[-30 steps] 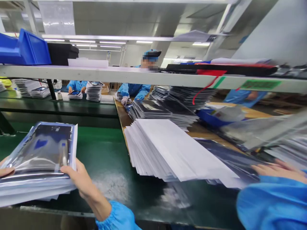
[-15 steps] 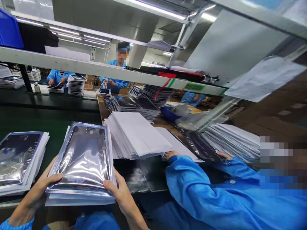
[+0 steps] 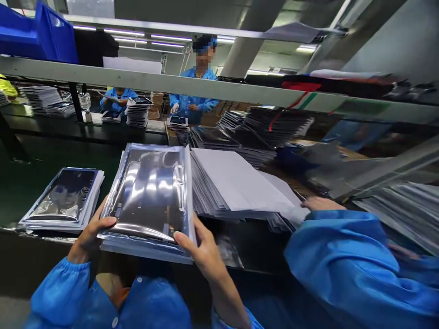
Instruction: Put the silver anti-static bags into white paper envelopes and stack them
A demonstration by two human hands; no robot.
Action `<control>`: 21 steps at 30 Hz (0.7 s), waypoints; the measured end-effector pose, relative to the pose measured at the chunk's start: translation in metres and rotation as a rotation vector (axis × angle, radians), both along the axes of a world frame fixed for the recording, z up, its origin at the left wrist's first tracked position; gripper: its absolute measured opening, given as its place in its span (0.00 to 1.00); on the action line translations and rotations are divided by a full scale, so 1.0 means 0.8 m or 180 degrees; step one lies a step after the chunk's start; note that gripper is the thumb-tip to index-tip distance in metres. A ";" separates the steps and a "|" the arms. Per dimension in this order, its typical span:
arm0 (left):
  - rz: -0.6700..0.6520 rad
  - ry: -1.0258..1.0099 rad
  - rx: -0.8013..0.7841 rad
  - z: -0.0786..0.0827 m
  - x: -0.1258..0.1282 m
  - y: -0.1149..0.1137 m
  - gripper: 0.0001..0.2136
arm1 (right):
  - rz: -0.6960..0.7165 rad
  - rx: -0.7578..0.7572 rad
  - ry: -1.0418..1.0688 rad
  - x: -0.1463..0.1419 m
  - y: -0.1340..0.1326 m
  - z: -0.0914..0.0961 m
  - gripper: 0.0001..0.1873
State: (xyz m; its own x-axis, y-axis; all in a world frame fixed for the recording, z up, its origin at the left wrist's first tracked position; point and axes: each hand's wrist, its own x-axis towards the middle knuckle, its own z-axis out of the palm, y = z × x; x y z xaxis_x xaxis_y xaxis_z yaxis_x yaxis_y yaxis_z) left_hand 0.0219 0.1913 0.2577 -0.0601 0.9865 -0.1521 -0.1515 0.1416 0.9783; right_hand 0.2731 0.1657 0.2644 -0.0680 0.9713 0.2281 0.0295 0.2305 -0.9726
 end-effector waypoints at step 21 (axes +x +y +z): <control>0.0451 0.1715 0.0190 -0.111 -0.062 0.007 0.29 | -0.1208 -0.0368 -0.0894 -0.063 0.037 -0.114 0.08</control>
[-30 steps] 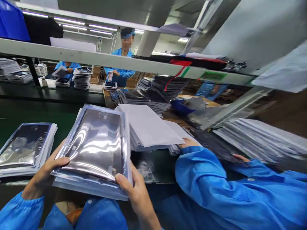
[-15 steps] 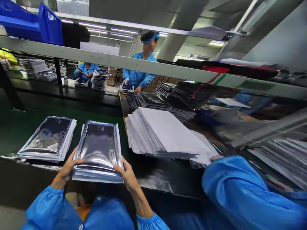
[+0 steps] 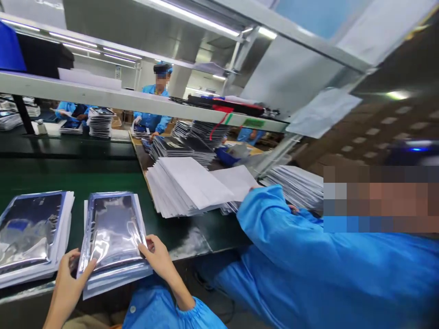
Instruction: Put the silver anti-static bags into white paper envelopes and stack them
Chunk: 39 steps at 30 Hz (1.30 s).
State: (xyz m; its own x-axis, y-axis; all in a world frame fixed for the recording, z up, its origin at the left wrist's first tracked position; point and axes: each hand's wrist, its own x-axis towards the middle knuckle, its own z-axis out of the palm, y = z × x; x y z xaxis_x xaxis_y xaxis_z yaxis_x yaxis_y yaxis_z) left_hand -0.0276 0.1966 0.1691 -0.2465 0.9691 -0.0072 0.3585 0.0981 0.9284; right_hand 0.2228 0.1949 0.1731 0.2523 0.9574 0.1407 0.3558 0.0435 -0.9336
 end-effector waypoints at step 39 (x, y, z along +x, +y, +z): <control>0.0550 -0.1925 -0.0471 0.089 0.059 -0.096 0.25 | 0.1366 -0.0591 0.2136 0.017 -0.057 0.050 0.22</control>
State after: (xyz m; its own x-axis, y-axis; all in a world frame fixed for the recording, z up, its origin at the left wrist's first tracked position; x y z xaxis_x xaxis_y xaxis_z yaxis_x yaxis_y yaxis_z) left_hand 0.0193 0.1200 0.2403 -0.3094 0.8939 -0.3244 -0.2563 0.2501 0.9337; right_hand 0.2367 0.1497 0.2127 -0.1674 0.9826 -0.0802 -0.2938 -0.1274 -0.9473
